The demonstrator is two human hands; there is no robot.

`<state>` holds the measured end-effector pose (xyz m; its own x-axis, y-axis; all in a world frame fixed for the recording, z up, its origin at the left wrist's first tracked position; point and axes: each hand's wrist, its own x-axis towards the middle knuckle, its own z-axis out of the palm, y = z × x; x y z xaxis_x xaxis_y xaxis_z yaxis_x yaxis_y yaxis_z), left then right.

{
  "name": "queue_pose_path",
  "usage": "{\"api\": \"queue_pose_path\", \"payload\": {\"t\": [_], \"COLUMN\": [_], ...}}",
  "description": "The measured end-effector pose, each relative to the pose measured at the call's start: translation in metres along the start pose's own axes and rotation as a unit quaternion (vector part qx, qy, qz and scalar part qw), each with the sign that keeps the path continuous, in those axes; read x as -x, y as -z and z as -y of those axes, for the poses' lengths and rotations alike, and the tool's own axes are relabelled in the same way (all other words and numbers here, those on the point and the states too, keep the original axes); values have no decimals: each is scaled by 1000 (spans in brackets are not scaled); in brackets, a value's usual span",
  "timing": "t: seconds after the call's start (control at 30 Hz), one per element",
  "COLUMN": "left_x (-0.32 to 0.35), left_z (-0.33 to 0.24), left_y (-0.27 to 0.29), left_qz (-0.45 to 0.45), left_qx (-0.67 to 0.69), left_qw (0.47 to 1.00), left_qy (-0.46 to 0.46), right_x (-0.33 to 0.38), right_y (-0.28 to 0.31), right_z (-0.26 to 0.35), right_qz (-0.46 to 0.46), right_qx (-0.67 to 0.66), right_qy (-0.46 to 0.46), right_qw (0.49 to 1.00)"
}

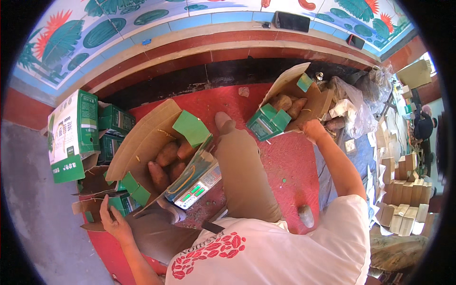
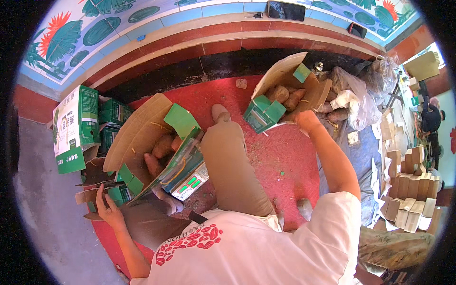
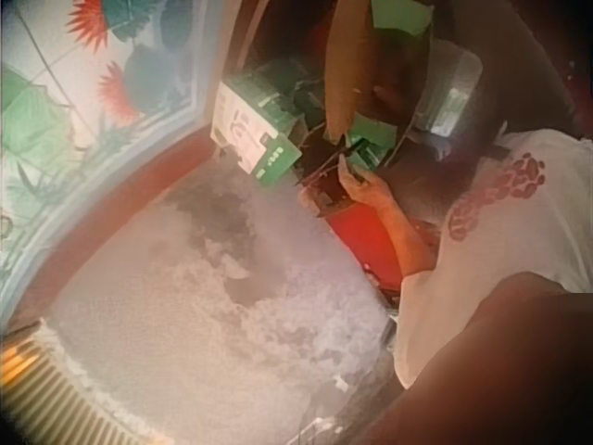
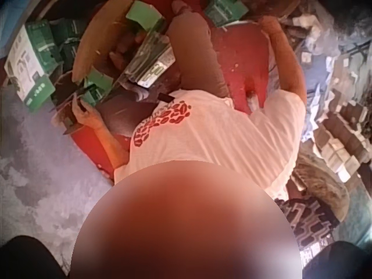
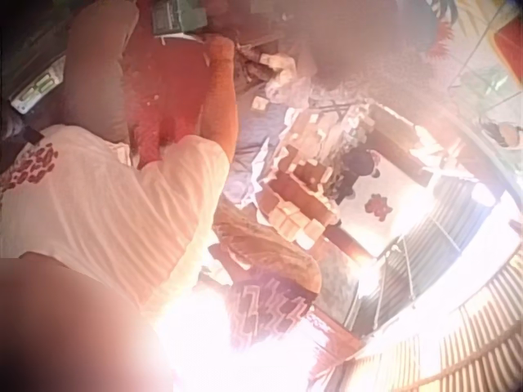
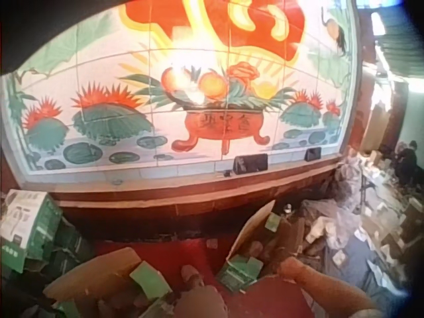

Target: Sort sweet potatoes from a pile into cardboard boxes and weigh them on a scale.

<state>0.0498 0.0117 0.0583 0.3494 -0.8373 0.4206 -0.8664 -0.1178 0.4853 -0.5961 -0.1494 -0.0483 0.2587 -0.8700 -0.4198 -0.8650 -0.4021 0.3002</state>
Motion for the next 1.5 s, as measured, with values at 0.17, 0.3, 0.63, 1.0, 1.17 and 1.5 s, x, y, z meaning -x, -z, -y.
{"api": "queue_pose_path", "payload": {"t": [0.17, 0.3, 0.63, 1.0, 1.17, 1.5], "left_x": [-2, -2, 0, 9, 10, 9], "left_z": [5, 7, 1, 14, 11, 7], "left_y": [-3, -1, 0, 6, 9, 6], "left_qz": [6, 5, 11, -11, -10, -20], "left_qx": [4, 5, 14, 34, 40, 40], "left_qw": [1000, 999, 997, 998, 998, 998], "left_qy": [-15, -33, -75, -51, -52, -33], "right_x": [53, 138, 344, 327, 260, 147], "right_y": [-43, -64, -155, -158, -97, -2], "right_z": [-15, -14, 4, -1, 7, 105], "right_qz": [49, 50, 272, 263, 172, -187], "right_qx": [4, 7, 12, -72, -87, -171], "right_qy": [-3, -10, -148, -202, -279, -186], "right_qw": [999, 999, 951, 940, 941, 949]}}
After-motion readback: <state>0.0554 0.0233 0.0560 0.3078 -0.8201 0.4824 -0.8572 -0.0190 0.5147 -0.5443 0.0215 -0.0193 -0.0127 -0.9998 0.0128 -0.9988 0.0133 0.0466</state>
